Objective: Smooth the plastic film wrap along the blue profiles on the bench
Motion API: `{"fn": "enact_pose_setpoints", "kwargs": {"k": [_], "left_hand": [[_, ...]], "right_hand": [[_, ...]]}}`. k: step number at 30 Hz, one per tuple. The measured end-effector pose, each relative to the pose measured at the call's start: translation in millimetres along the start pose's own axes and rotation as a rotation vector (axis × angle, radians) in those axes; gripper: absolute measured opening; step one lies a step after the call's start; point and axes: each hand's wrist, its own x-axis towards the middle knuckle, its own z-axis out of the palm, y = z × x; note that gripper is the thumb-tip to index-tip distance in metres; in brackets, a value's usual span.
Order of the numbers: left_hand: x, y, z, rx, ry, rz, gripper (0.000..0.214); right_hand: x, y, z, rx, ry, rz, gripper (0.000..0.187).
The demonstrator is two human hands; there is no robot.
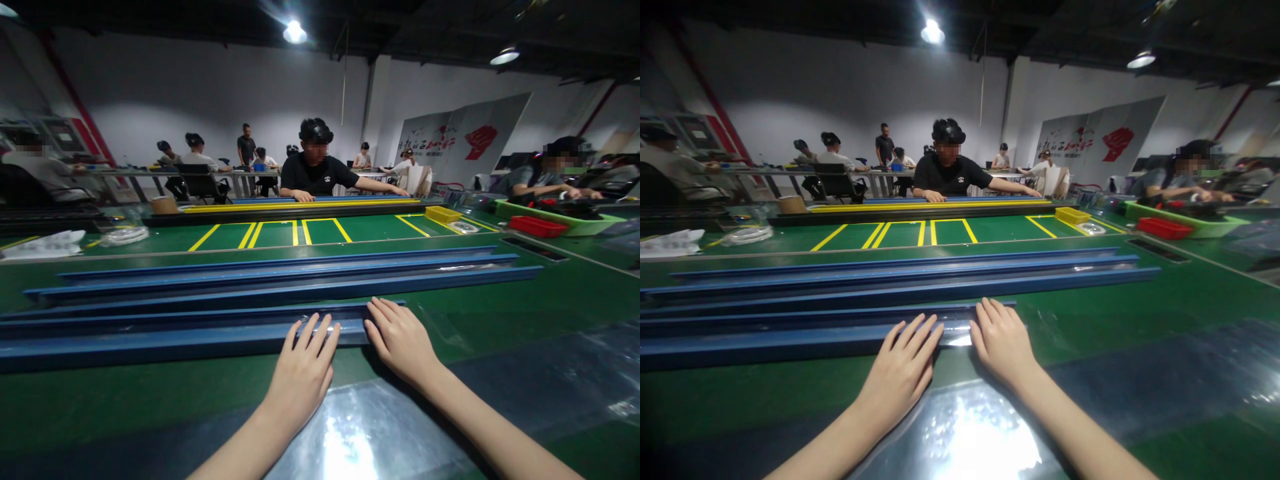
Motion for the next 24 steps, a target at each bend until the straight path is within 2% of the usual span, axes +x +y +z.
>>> {"fn": "enact_pose_setpoints", "kwargs": {"k": [2, 5, 10, 16, 20, 24], "left_hand": [[0.3, -1.1, -1.0, -0.003, -0.041, 0.056, 0.046], [0.6, -1.2, -1.5, -0.010, -0.047, 0.050, 0.045], [-0.4, 1.7, 0.7, 0.007, 0.043, -0.059, 0.034], [-0.3, 3.0, -0.7, 0.059, 0.065, -0.155, 0.030], [-0.3, 2.3, -0.5, 0.048, 0.067, -0.132, 0.035], [-0.4, 0.3, 0.1, 0.008, 0.039, -0.033, 0.042]], "right_hand": [[-0.4, -2.0, 1.2, 0.020, -0.001, -0.038, 0.036], [-0.3, -1.1, 0.9, 0.058, -0.001, -0.036, 0.036], [1.6, 8.3, -2.8, 0.070, -0.009, 0.046, 0.034], [2.5, 11.1, -4.6, 0.024, -0.015, 0.138, 0.031], [0.6, 3.7, -0.8, 0.025, 0.003, 0.073, 0.031], [-0.6, -0.6, 2.1, 0.032, 0.009, 0.004, 0.034]]}}
